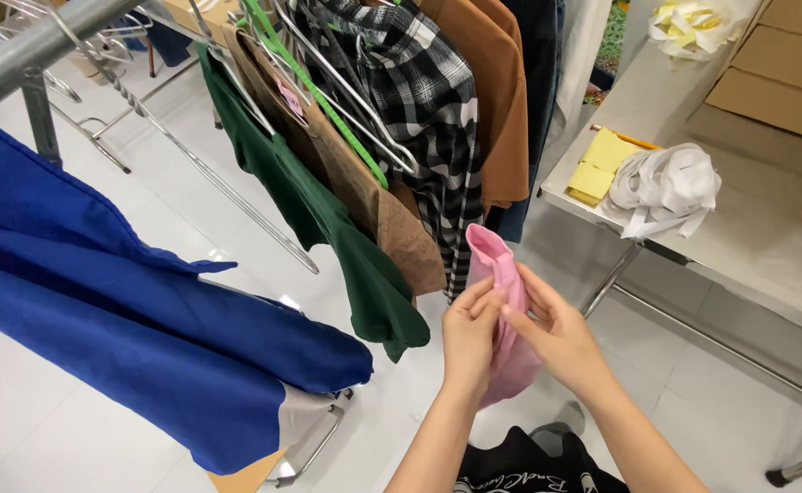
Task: Unpacking clothes from boxes and placing them on hangers on a garment rack
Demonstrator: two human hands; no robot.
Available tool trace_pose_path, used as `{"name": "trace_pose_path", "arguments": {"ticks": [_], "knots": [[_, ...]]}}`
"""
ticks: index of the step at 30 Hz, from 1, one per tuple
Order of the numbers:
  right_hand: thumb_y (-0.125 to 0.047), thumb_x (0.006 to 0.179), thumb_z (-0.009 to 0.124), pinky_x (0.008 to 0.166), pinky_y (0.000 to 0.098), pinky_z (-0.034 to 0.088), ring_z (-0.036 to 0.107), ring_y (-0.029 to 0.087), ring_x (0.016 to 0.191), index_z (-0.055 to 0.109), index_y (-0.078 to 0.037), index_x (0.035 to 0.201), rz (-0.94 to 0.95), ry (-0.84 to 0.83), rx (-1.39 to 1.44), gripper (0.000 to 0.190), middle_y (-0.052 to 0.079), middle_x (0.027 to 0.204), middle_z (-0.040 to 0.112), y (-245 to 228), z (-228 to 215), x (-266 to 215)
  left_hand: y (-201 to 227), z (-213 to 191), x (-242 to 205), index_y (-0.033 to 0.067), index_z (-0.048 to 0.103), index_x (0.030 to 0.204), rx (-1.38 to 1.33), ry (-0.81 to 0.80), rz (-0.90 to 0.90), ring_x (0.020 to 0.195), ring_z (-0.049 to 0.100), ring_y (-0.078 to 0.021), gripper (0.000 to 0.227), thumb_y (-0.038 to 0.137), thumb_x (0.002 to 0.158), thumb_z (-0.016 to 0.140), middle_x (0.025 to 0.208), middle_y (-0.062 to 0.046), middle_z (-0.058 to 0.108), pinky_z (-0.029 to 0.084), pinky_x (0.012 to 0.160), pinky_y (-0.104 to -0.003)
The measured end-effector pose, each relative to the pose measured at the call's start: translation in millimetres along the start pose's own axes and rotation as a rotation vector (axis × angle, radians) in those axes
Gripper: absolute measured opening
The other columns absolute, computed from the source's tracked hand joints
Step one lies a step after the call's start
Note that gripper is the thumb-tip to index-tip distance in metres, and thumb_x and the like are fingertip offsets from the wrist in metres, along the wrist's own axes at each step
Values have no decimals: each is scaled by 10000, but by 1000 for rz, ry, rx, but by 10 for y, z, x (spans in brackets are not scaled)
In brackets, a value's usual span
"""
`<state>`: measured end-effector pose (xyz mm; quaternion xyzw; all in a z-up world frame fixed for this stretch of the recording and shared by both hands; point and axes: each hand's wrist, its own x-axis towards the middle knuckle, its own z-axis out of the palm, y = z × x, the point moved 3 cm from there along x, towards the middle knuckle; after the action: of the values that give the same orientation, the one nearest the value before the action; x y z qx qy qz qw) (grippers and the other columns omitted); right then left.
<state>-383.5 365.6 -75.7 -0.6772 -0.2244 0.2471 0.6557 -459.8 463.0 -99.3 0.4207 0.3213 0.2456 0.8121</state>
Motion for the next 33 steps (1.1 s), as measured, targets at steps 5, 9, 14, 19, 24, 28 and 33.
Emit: {"name": "trace_pose_path", "arguments": {"ticks": [5,9,14,19,24,28,33], "knots": [[-67,946,718,1011,352,572,647,169,1257,534,-60,1567,-29,81,31,647,133,1472,671,-92,1,-24,22,123,-95,92,729,1370,31,-82,15,992,712,-61,393,85,977,750,1176,-44,811,625,887,-222],[-63,1068,578,945,349,585,679,124,1060,693,-43,1434,14,147,-7,384,116,1230,790,593,-271,62,-233,-94,113,107,820,1186,98,2,20,879,727,-83,240,101,945,812,1017,-25,811,654,797,-257],[-48,1090,546,909,299,551,658,94,973,761,-101,1317,-39,219,-48,317,39,1050,772,195,-453,157,-123,-570,294,143,731,1287,287,8,180,958,667,-124,247,160,1052,657,1059,-52,744,604,862,-314],[-38,1087,567,939,304,528,637,83,1002,768,-126,1290,-89,220,-115,300,34,1090,764,98,-542,350,355,-767,195,166,734,1230,397,24,226,880,680,-152,196,176,1078,612,978,-75,750,590,809,-324],[15,1013,585,972,328,501,627,158,1034,715,-61,1348,-137,192,-170,367,84,1113,717,-163,-390,546,1125,-729,-150,168,816,1126,705,107,512,1048,776,-294,161,175,989,732,1056,-92,832,593,939,-424],[21,1009,594,952,342,512,627,160,1010,731,-64,1320,-195,144,-235,350,88,1084,720,-197,-397,826,1492,-966,-277,200,848,1069,811,233,639,1008,794,-254,128,196,956,789,1003,-28,843,604,932,-384],[54,940,550,930,362,534,685,167,1006,806,-131,1200,-211,51,-354,409,86,1014,766,-537,-50,1109,1665,-975,-415,301,873,1047,829,282,592,1020,816,-189,153,246,915,822,1007,90,870,619,911,-351]]}}
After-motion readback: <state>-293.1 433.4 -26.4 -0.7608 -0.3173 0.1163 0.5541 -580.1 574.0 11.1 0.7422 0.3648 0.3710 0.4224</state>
